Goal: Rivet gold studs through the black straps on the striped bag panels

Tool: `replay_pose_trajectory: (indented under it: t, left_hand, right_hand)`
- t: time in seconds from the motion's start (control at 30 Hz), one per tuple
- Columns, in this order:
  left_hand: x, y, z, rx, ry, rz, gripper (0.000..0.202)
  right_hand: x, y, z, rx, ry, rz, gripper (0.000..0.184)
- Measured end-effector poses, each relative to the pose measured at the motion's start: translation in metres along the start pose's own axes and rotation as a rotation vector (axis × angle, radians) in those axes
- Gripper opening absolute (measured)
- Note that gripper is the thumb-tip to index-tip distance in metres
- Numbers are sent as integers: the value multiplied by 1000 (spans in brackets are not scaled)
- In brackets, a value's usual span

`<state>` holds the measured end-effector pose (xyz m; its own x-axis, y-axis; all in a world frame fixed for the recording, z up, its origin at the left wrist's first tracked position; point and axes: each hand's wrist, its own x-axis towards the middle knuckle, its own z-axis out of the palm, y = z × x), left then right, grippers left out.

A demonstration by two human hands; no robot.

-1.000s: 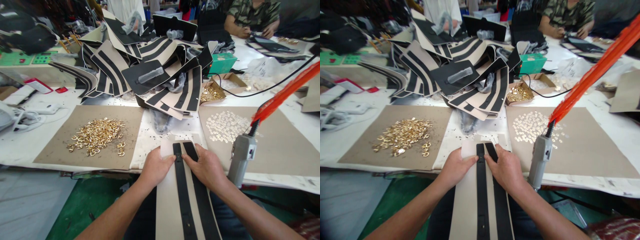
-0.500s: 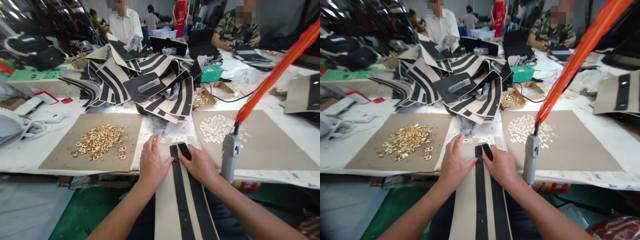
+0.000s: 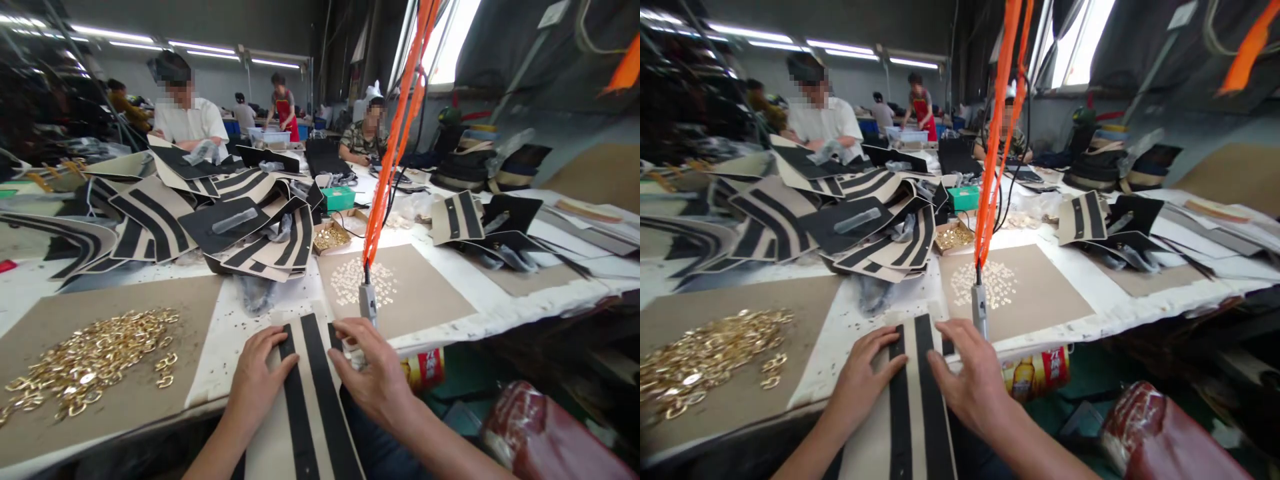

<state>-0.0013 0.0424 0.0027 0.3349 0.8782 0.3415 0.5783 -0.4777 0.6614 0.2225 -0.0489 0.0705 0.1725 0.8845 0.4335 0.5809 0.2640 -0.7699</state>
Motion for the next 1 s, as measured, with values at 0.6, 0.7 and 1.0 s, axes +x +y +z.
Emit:
replay_pose_trajectory:
  t: [0.6, 0.7, 1.0]
  left_hand:
    - [-2, -2, 0, 6, 14, 0, 32]
    - [-2, -1, 0, -9, 16, -9, 32]
    - [-12, 13, -3, -26, 35, -62, 37]
  right_hand:
    - [57, 156, -106, -627, -250, 253, 20]
    - [57, 155, -104, -715, -241, 217, 21]
    - [44, 89, -118, -484, 47, 339, 33]
